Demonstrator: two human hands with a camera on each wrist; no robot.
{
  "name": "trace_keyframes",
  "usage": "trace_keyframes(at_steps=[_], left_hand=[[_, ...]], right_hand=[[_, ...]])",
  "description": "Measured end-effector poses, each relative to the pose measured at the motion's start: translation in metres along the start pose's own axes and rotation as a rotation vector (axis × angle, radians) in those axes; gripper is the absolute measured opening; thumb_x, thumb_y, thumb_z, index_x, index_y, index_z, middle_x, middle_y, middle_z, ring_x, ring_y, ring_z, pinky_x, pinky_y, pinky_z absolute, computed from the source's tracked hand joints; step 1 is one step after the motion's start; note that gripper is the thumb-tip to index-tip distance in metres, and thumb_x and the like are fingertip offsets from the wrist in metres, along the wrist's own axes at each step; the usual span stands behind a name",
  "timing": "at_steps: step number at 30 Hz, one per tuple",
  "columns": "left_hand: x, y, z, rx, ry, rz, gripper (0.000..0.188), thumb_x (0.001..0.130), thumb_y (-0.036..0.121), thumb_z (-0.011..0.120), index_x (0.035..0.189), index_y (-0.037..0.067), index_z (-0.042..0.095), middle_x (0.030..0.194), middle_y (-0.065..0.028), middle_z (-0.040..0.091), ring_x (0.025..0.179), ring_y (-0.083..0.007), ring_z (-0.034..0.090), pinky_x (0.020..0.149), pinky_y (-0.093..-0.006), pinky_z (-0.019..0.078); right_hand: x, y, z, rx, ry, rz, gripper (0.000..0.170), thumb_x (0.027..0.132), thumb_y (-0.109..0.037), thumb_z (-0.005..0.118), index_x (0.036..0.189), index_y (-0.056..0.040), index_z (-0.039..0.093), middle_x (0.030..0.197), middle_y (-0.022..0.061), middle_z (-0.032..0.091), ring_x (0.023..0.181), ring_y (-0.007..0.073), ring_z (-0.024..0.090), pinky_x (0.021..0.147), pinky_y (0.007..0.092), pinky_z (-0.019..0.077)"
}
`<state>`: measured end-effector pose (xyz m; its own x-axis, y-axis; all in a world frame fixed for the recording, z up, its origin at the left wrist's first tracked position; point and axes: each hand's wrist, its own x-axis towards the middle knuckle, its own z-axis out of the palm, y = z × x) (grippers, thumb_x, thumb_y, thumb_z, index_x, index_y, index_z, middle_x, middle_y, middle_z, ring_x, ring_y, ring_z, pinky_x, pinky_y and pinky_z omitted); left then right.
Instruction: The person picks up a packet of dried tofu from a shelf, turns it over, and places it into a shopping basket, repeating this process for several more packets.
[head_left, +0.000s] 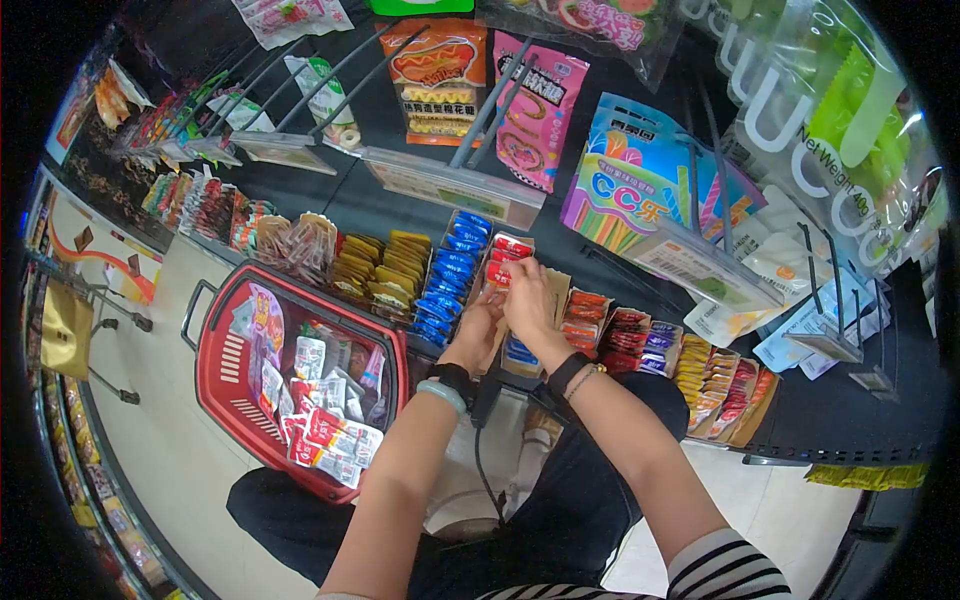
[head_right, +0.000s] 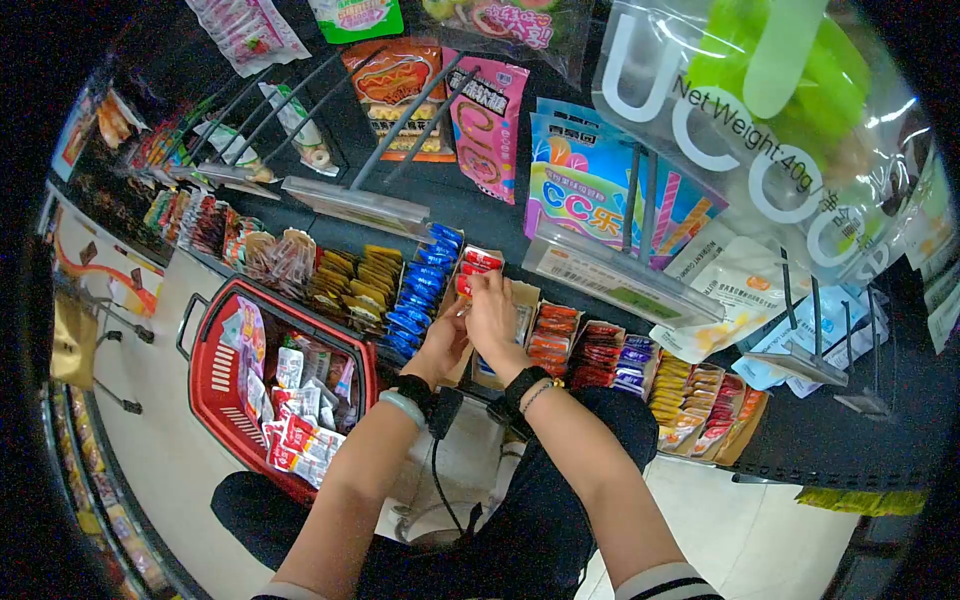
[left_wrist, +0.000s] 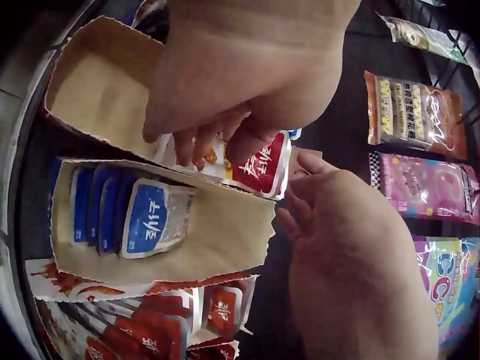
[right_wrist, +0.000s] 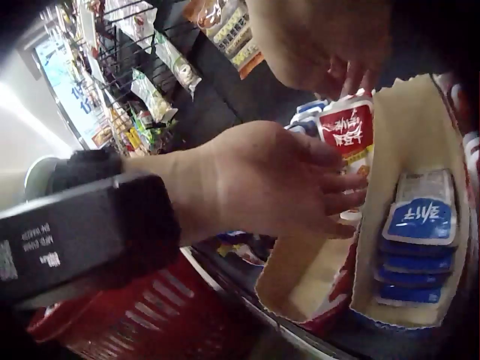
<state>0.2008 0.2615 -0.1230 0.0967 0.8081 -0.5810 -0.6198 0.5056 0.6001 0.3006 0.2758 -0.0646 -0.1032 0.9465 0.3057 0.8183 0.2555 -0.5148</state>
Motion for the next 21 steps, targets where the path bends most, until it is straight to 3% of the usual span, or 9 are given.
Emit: trace_keyframes(at_steps=[3,6,9,10,12,14,17,20,21], left_hand=[[-0.003,-0.001,-0.007,0.075,-0.058,0.029,0.053,0.085,0.004,0.039,0.137,0.011,0.032,0.097,-0.0008,0.059,0.083,-0.0110,0.051,0.068,-0.0249,0.0365],[-0.053,0.012,0.010,0.272,0.003,0.051,0.038,0.088,0.010,0.043,0.126,0.009,0.044,0.103,-0.0032,0.059,0.089,-0.0124,0.054,0.068,-0.0225,0.0376],[-0.091,0.019,-0.015,0.602,-0.196,0.277,0.030,0.087,0.007,0.050,0.116,0.002,0.048,0.105,-0.0062,0.057,0.099,-0.0159,0.054,0.084,-0.0280,0.0416],[-0.113,0.031,-0.020,0.599,-0.174,0.283,0.030,0.087,0.007,0.050,0.116,0.002,0.048,0.105,-0.0062,0.057,0.099,-0.0159,0.054,0.084,-0.0280,0.0416],[-0.161,0.056,-0.032,0.939,-0.269,0.372,0.031,0.086,0.008,0.053,0.115,0.000,0.049,0.106,-0.0087,0.057,0.101,-0.0173,0.054,0.085,-0.0294,0.0424],[-0.190,0.077,-0.062,1.172,-0.181,0.543,0.031,0.085,0.010,0.056,0.114,0.000,0.051,0.105,-0.0125,0.057,0.100,-0.0201,0.055,0.085,-0.0301,0.0427],[-0.224,0.119,-0.111,1.589,0.059,0.809,0.035,0.078,0.009,0.061,0.112,0.004,0.052,0.107,-0.0174,0.054,0.102,-0.0334,0.051,0.088,-0.0380,0.0414],[-0.246,0.145,-0.161,1.941,0.369,0.594,0.029,0.071,0.016,0.068,0.096,0.004,0.058,0.098,-0.0168,0.055,0.094,-0.0335,0.053,0.079,-0.0413,0.0442],[-0.250,0.148,-0.174,1.938,0.376,0.596,0.029,0.071,0.016,0.068,0.096,0.004,0.058,0.098,-0.0168,0.055,0.094,-0.0335,0.053,0.079,-0.0413,0.0442]], right_hand=[[-0.002,0.001,0.003,0.071,0.000,0.044,0.030,0.071,0.004,0.053,0.098,-0.0070,0.059,0.101,0.0137,0.054,0.095,0.0342,0.053,0.081,0.0425,0.0437],[-0.002,-0.009,0.001,0.255,-0.105,0.085,0.030,0.070,0.003,0.055,0.100,-0.0036,0.056,0.105,0.0159,0.052,0.101,0.0346,0.050,0.084,0.0432,0.0422],[0.000,-0.040,-0.005,0.331,-0.054,-0.076,0.025,0.074,0.001,0.055,0.099,-0.0028,0.055,0.101,0.0149,0.052,0.098,0.0348,0.049,0.085,0.0424,0.0412],[-0.001,-0.053,-0.009,0.351,0.003,-0.187,0.024,0.075,-0.001,0.055,0.099,-0.0031,0.055,0.100,0.0144,0.051,0.096,0.0347,0.050,0.084,0.0425,0.0413],[-0.007,-0.081,-0.015,0.390,-0.032,-0.246,0.022,0.077,-0.003,0.056,0.098,-0.0030,0.055,0.098,0.0139,0.051,0.094,0.0339,0.049,0.083,0.0421,0.0411],[-0.014,-0.110,-0.017,0.416,-0.068,-0.418,0.021,0.077,-0.004,0.056,0.098,-0.0022,0.054,0.098,0.0138,0.051,0.095,0.0334,0.049,0.083,0.0416,0.0412],[-0.035,-0.145,-0.006,0.517,-0.253,-0.557,0.017,0.078,-0.005,0.055,0.094,-0.0024,0.055,0.096,0.0130,0.051,0.094,0.0323,0.049,0.083,0.0409,0.0406],[-0.061,-0.168,0.017,0.475,-0.495,-0.711,0.013,0.078,-0.009,0.055,0.091,-0.0037,0.056,0.094,0.0136,0.051,0.095,0.0325,0.048,0.082,0.0404,0.0409],[-0.071,-0.172,0.028,0.436,-0.558,-0.750,0.020,0.077,-0.011,0.058,0.095,-0.0036,0.056,0.096,0.0132,0.052,0.095,0.0315,0.049,0.083,0.0401,0.0404]])
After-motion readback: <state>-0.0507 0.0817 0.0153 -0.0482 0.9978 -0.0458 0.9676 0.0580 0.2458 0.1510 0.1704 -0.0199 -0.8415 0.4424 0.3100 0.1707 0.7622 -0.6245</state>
